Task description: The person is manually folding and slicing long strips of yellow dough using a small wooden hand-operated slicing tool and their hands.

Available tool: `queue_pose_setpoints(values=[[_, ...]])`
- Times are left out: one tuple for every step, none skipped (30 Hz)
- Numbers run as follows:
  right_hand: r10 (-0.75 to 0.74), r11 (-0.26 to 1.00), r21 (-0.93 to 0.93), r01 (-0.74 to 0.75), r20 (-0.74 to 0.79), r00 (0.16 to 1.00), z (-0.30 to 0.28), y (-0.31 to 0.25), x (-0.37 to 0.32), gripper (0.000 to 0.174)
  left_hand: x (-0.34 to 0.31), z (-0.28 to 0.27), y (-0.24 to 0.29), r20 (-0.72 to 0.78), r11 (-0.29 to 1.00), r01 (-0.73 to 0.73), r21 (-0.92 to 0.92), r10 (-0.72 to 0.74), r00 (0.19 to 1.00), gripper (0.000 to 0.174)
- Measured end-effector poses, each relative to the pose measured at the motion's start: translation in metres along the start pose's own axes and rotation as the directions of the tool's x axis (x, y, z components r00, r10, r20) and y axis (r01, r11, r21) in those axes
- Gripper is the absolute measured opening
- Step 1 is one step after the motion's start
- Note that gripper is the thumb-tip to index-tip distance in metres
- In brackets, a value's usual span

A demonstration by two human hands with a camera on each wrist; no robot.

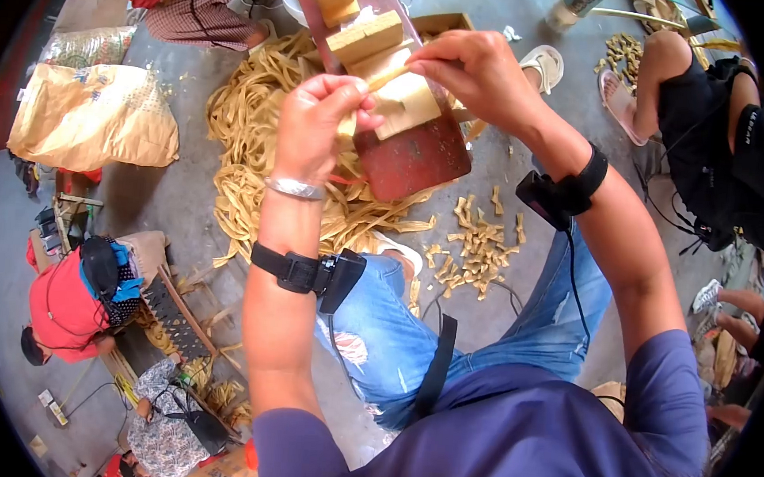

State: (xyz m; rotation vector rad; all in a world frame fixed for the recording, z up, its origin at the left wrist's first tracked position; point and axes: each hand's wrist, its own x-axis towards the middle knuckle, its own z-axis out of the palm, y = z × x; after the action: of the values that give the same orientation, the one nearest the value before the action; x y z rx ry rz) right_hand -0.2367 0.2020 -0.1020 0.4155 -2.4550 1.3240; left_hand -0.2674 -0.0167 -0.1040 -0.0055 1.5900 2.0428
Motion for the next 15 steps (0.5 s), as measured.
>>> queue_pose_setpoints(values=[[-0.025, 0.997, -0.076, 0.025, 0.000, 1.000, 0.005, 0.009, 0.000, 0.013, 0.004, -0.002, -0.004, -0.002, 1.000, -0.004, 0.020, 0.004, 1.000, 0.008], [-0.049, 0.987, -0.151, 0.048, -0.001, 0.999, 0.012, 0.021, -0.001, 0.013, 0.006, -0.005, -0.008, -0.014, 1.000, 0.012, 0.007, -0.012, 1.000, 0.008], [-0.073, 0.972, -0.226, 0.071, -0.002, 0.997, 0.015, 0.024, -0.001, 0.013, 0.008, -0.006, -0.012, -0.024, 1.000, 0.028, -0.005, -0.028, 0.999, 0.008], [-0.006, 0.983, -0.185, 0.001, -0.027, 1.000, 0.013, 0.025, -0.005, 0.013, 0.008, -0.008, -0.014, -0.034, 0.999, 0.040, -0.017, -0.041, 0.999, 0.008], [0.059, 0.988, -0.141, -0.065, -0.047, 0.997, 0.007, 0.025, -0.008, 0.014, 0.004, -0.010, -0.014, -0.039, 0.999, 0.029, 0.020, -0.028, 0.999, 0.012], [0.123, 0.987, -0.094, -0.129, -0.064, 0.990, 0.002, 0.022, -0.010, 0.014, -0.003, -0.005, -0.011, -0.039, 0.999, 0.039, 0.004, -0.038, 0.998, 0.013], [0.166, 0.985, -0.044, -0.168, -0.061, 0.984, -0.006, 0.016, -0.011, 0.017, -0.014, 0.004, -0.007, -0.036, 0.999, 0.053, -0.012, -0.053, 0.998, 0.015], [0.175, 0.982, 0.087, -0.170, -0.051, 0.983, -0.011, 0.012, -0.015, 0.017, -0.026, 0.013, -0.005, -0.029, 0.997, 0.067, -0.028, -0.067, 0.997, 0.016], [0.182, 0.962, 0.213, -0.169, -0.045, 0.982, -0.016, 0.006, -0.018, 0.018, -0.036, 0.019, -0.009, 0.076, 0.997, 0.080, -0.017, -0.078, 0.994, 0.020], [0.191, 0.928, 0.333, -0.168, -0.037, 0.981, -0.023, -0.001, -0.022, 0.019, -0.048, 0.029, -0.015, 0.082, 0.991, 0.134, -0.020, -0.132, 0.988, 0.022], [0.197, 0.908, 0.374, -0.187, 0.011, 0.980, -0.031, -0.012, -0.032, 0.019, -0.061, 0.041, -0.020, 0.106, 0.984, 0.179, -0.008, -0.177, 0.978, 0.023], [0.197, 0.887, 0.415, -0.203, 0.058, 0.979, -0.038, -0.026, -0.039, 0.018, -0.072, 0.053, -0.026, 0.128, 0.975, 0.221, 0.006, -0.220, 0.967, 0.025], [0.123, 0.819, 0.564, -0.105, 0.006, 0.992, -0.034, -0.031, -0.049, 0.019, -0.079, 0.061, -0.035, 0.141, 0.961, 0.214, 0.174, -0.239, 0.961, 0.032], [0.197, 0.775, 0.597, -0.207, 0.083, 0.977, -0.040, -0.043, -0.064, 0.018, -0.086, 0.070, -0.047, 0.149, 0.918, 0.210, 0.336, -0.272, 0.951, 0.040], [0.176, 0.765, 0.607, -0.215, 0.124, 0.977, -0.042, -0.063, -0.095, 0.016, -0.106, 0.090, -0.054, 0.218, 0.942, 0.280, 0.185, -0.317, 0.923, 0.041]])
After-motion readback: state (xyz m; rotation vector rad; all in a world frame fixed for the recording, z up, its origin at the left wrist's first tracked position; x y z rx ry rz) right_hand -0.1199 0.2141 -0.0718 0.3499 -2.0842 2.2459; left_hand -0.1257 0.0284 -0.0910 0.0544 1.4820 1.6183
